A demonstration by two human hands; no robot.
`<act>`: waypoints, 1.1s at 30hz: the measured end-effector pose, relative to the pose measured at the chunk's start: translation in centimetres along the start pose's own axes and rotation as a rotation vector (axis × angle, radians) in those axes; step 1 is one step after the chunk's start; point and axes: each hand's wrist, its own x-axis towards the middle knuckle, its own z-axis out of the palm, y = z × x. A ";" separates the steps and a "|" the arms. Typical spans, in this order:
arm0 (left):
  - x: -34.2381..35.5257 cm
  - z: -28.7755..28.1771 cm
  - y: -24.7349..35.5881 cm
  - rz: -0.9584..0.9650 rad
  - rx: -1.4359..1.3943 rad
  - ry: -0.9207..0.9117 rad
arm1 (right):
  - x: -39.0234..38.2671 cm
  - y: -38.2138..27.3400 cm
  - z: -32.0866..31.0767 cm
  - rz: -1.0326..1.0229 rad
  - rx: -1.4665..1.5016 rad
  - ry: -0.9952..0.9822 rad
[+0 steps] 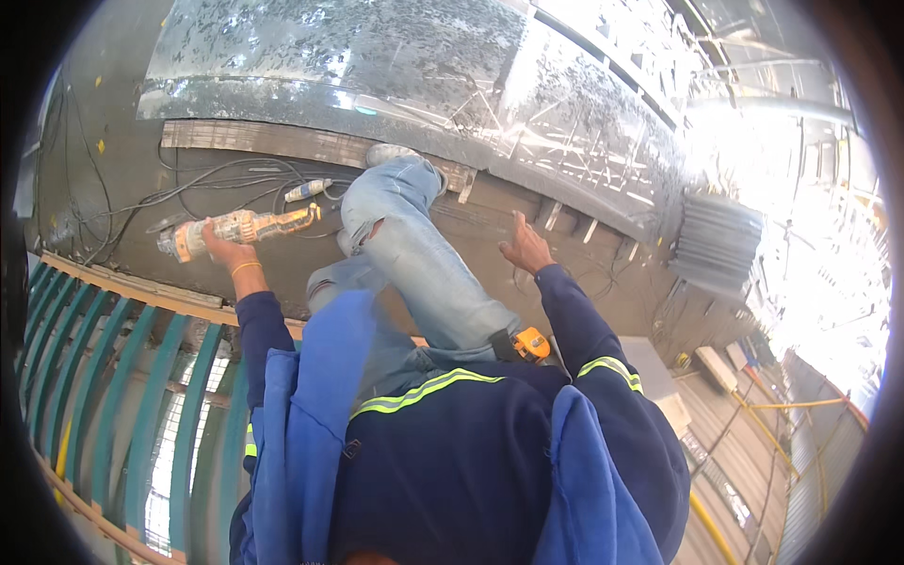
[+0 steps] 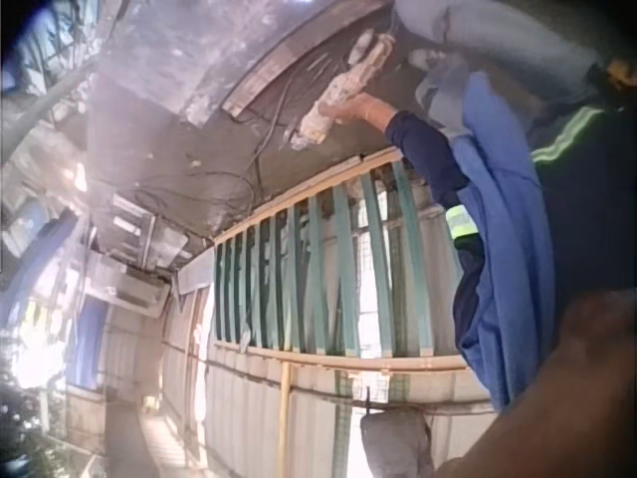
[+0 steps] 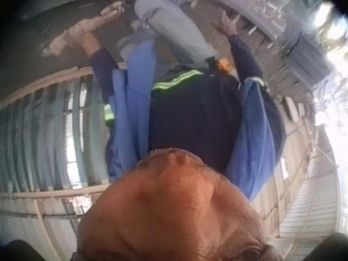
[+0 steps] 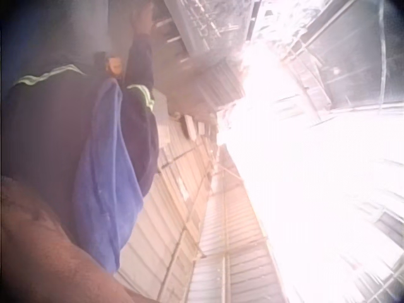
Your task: The person uses a handheld angle grinder to smooth the surface of a large, dark stone slab. The person holds the tool with both hands and moves it back and forth across the stone, generating dust as they work.
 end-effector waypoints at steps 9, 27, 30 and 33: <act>-7.9 -2.3 5.2 -0.052 0.113 -0.033 | -13.2 -1.5 -2.9 0.075 0.334 0.093; -22.1 -1.1 1.2 0.040 0.113 -0.021 | -19.7 0.8 -7.6 -0.729 0.120 -0.079; -25.2 -0.1 -0.7 0.085 0.088 -0.006 | -16.7 5.4 -10.4 -0.742 0.092 -0.155; -27.7 -0.7 -2.4 0.116 0.071 -0.008 | -13.4 9.5 -11.9 -0.722 0.012 -0.297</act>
